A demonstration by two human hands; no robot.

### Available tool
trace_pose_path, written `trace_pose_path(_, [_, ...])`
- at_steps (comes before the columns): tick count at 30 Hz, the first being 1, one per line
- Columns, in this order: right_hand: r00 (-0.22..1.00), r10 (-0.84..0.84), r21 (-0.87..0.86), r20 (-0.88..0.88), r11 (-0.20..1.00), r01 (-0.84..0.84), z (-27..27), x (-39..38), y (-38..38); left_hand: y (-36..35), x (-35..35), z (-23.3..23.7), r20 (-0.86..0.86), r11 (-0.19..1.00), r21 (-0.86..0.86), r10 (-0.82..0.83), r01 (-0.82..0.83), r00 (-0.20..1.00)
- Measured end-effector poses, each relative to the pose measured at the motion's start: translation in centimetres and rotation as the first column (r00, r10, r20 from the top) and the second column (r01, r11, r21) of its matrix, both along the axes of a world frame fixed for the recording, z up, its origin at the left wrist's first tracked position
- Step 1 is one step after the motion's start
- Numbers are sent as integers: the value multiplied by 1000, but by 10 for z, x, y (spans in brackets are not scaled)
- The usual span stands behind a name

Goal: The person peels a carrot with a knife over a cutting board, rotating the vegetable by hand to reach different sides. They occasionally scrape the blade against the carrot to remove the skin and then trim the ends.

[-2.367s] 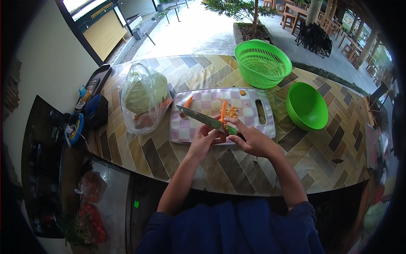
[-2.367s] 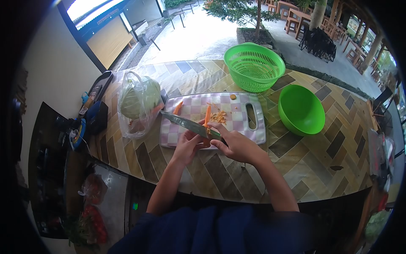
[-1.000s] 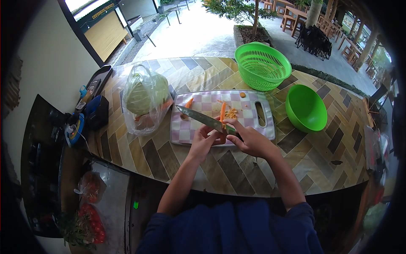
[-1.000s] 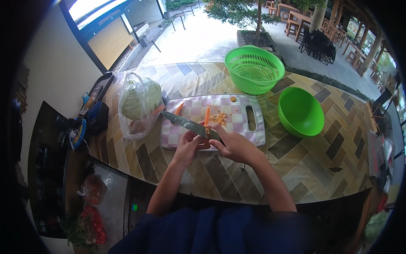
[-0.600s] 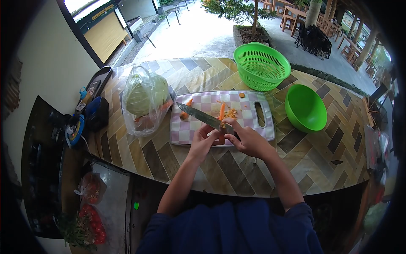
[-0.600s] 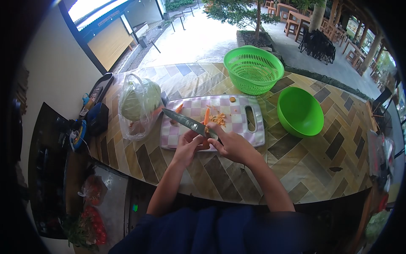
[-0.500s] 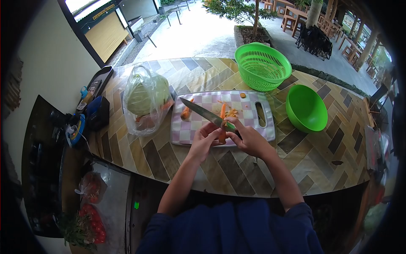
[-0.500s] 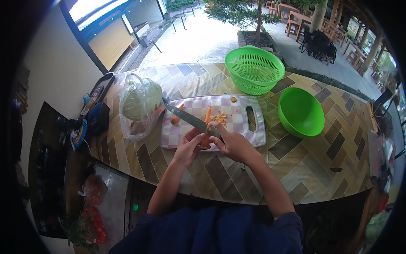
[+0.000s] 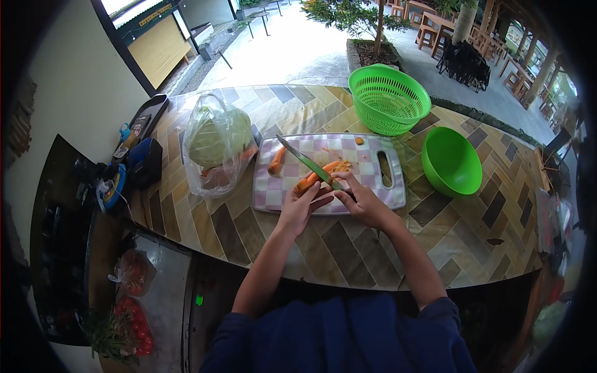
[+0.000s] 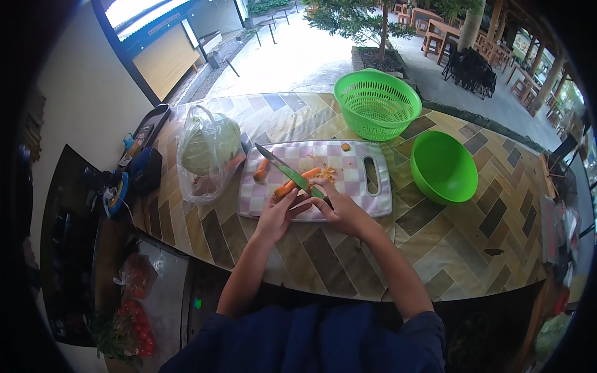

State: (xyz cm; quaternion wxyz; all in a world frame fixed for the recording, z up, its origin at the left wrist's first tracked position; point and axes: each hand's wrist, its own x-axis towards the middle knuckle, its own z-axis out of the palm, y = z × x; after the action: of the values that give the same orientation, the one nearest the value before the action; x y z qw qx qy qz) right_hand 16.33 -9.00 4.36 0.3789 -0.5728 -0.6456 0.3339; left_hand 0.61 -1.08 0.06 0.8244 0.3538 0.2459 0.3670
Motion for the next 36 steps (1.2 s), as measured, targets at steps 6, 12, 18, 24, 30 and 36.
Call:
trace_pose_path(6, [987,-77,-36,-140,997,72,-7,5,1,-3,1,9,-67,987,161,-6,17,998])
trace_pose_path(12, [908,-120,-255,-402,967,15,-1,9,1,-5,6,8,-142,963,268,58,-18,988])
trace_pose_path(18, [918,-35,-231,-395,971,-62,-2,13,4,18,8,4,-239,860,499,256,-108,937])
trace_pose_path(24, [892,-47,-276,-450,957,-88,11,10,0,37,10,15,-147,892,427,230,-148,962])
trace_pose_path(30, [808,-140,-244,-573,970,-5,9,16,5,44,6,20,-80,969,197,171,-152,982])
trace_pose_path(36, [611,-187,-284,-769,957,-65,13,11,12,49,-2,25,2,991,69,112,-112,994])
